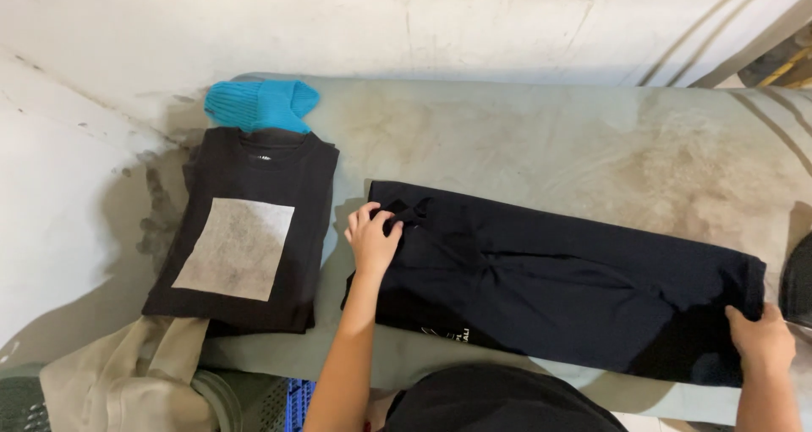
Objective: Iron and fold a black t-shirt and a pair of trousers.
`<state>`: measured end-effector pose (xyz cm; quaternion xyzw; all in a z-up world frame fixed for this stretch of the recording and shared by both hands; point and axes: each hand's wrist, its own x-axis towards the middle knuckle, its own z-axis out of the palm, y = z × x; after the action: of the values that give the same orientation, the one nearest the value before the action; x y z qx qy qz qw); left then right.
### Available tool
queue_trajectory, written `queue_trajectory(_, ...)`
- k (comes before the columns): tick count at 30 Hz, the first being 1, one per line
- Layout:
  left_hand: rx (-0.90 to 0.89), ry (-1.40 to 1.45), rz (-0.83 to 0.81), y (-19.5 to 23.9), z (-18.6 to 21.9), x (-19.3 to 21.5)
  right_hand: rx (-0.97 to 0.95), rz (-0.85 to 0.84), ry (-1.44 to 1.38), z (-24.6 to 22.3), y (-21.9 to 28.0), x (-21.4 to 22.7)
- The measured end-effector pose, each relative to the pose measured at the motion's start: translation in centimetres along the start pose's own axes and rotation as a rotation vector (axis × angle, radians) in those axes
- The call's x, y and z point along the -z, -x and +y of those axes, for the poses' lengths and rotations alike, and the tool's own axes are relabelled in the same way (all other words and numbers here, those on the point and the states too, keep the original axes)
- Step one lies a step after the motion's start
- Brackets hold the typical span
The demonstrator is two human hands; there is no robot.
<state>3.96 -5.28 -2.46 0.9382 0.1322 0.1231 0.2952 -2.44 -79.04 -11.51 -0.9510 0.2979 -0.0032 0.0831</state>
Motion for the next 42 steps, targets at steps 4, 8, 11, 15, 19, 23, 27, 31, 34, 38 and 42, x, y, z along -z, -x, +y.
queue_trajectory(4, 0.076, -0.002, 0.012, 0.4, -0.5, -0.5, -0.055, -0.056, -0.009, 0.3, 0.1, -0.2)
queue_trajectory(8, 0.212, 0.237, 0.129, 0.1, -1.5, -0.9, -0.029, -0.035, -0.019, 0.6, 0.0, -0.1)
queue_trajectory(11, 0.289, 0.158, 0.023, 0.3, -0.8, 0.7, -0.019, -0.025, -0.027, 0.4, -0.3, 0.0)
queue_trajectory(15, 0.310, 0.046, -0.164, 2.4, 0.4, 3.3, 0.028, 0.099, -0.023, 1.2, 0.2, -0.7)
queue_trajectory(19, 0.000, 0.062, -0.020, 4.0, -1.5, 1.9, 0.312, 0.534, 0.077, -11.3, 5.8, 4.3)
queue_trajectory(23, -0.045, 0.306, 0.062, 3.4, -0.3, 1.9, 0.552, 0.012, -0.440, -29.9, 16.4, 12.7)
queue_trajectory(27, 0.010, 0.425, 0.049, 2.4, -0.5, 0.5, 0.909, -0.372, -0.629, -39.3, 21.5, 8.0)
queue_trajectory(31, 0.001, 0.416, 0.047, 2.4, -0.9, 0.9, 0.983, -0.403, -0.535, -41.1, 22.4, 4.7)
queue_trajectory(34, 0.107, 0.398, 0.040, 2.8, -2.0, 1.0, 0.997, -0.374, -0.630, -40.2, 22.8, 4.7)
queue_trajectory(38, 0.092, 0.335, -0.115, 3.7, -2.9, 1.8, 1.033, -0.295, -0.635, -37.0, 23.6, 6.2)
queue_trajectory(42, 0.170, 0.149, -0.203, 3.9, -0.8, 4.4, 0.937, -0.105, -0.518, -32.2, 20.7, 9.4)
